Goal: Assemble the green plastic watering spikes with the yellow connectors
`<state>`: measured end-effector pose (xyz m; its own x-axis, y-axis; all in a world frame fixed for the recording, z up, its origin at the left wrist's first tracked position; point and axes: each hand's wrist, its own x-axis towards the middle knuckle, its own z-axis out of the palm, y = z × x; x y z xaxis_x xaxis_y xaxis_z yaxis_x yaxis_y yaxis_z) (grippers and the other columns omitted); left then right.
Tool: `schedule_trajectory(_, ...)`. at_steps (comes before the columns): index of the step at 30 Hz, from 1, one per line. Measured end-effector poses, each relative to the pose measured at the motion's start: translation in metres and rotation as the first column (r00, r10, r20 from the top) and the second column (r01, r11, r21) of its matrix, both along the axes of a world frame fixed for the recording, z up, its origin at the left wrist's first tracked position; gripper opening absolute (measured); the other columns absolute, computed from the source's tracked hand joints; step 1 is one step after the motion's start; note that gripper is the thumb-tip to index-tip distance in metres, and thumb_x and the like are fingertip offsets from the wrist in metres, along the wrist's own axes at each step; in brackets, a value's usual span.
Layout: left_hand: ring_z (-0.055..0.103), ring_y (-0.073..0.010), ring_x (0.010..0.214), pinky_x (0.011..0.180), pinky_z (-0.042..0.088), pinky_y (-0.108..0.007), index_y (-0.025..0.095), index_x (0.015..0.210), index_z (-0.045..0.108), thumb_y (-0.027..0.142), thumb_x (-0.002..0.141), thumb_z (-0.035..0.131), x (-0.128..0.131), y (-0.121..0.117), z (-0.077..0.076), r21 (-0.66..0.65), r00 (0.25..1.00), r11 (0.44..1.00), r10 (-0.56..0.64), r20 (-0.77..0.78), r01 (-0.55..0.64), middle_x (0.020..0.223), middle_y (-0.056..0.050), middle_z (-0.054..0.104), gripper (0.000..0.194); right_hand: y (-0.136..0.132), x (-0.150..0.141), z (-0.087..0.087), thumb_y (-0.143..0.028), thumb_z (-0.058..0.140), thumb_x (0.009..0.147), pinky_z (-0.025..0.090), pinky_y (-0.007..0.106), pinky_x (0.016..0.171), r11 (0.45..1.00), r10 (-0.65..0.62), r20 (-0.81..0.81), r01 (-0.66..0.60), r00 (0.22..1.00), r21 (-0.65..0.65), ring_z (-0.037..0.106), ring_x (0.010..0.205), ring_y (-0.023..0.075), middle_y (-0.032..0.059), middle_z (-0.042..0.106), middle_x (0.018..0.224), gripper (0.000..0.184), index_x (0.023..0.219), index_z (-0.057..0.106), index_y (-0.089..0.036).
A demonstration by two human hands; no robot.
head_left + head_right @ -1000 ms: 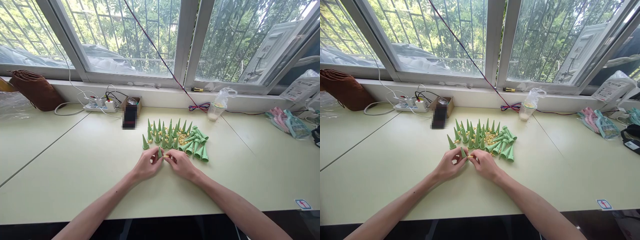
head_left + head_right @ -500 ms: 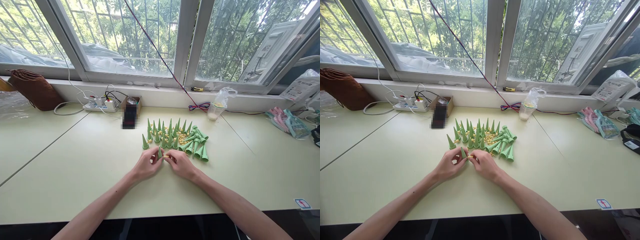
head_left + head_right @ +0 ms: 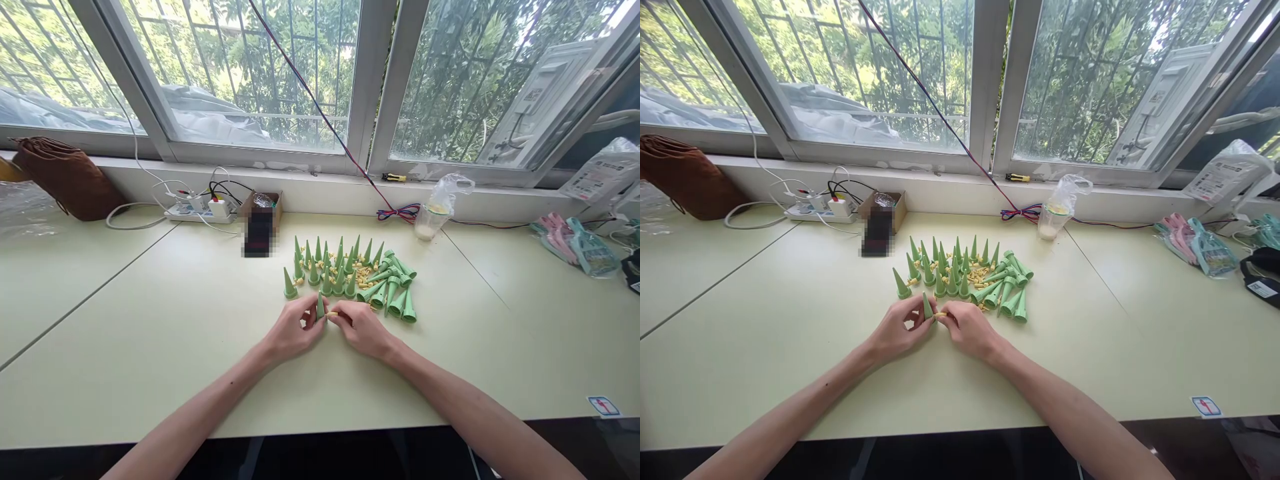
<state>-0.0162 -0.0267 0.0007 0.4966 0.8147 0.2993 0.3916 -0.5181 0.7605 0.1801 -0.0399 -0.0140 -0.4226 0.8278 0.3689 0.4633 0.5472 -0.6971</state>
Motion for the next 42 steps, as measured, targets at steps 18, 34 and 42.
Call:
schedule_trajectory(18, 0.044, -0.0072, 0.057, 0.056, 0.048, -0.021, 0.017, 0.094, 0.057, 0.016, 0.082, 0.057, 0.0010, -0.0023, 0.0005, -0.008, 1.000, 1.000, -0.005, 0.020, 0.005, 0.088, -0.002, 0.062, 0.012, 0.0009, 0.0003, -0.0015, -0.029, 0.046, 0.098, 0.028, 0.024, 0.055, 1.000, -0.022, 0.023, 0.021, 1.000, 0.006, 0.036, 0.053, 0.0111, -0.0038, 0.039, 0.057, 0.038, 0.062, 0.040, -0.020)
schedule_trajectory(34, 0.044, -0.0058, 0.055, 0.058, 0.051, -0.022, 0.017, 0.095, 0.057, 0.017, 0.084, 0.057, 0.0014, -0.0015, 0.0005, -0.032, 0.997, 0.999, -0.020, 0.073, 0.023, 0.093, -0.004, 0.063, 0.011, 0.0007, -0.0012, -0.0019, -0.034, 0.038, 0.102, 0.032, 0.024, 0.055, 0.998, -0.055, 0.041, 0.057, 0.998, -0.038, 0.047, 0.052, 0.0109, -0.0007, 0.054, 0.057, 0.044, 0.062, 0.049, -0.018)
schedule_trajectory(42, 0.049, -0.0079, 0.059, 0.059, 0.051, -0.023, 0.017, 0.098, 0.059, 0.022, 0.087, 0.057, 0.0003, 0.0023, 0.0054, -0.060, 0.996, 0.998, -0.002, 0.091, 0.007, 0.090, -0.003, 0.063, 0.013, 0.0023, 0.0021, 0.0071, -0.032, 0.043, 0.100, 0.036, 0.024, 0.057, 0.999, -0.050, -0.013, 0.051, 0.999, 0.006, 0.046, 0.058, 0.0121, 0.0010, 0.060, 0.071, 0.028, 0.085, 0.061, -0.018)
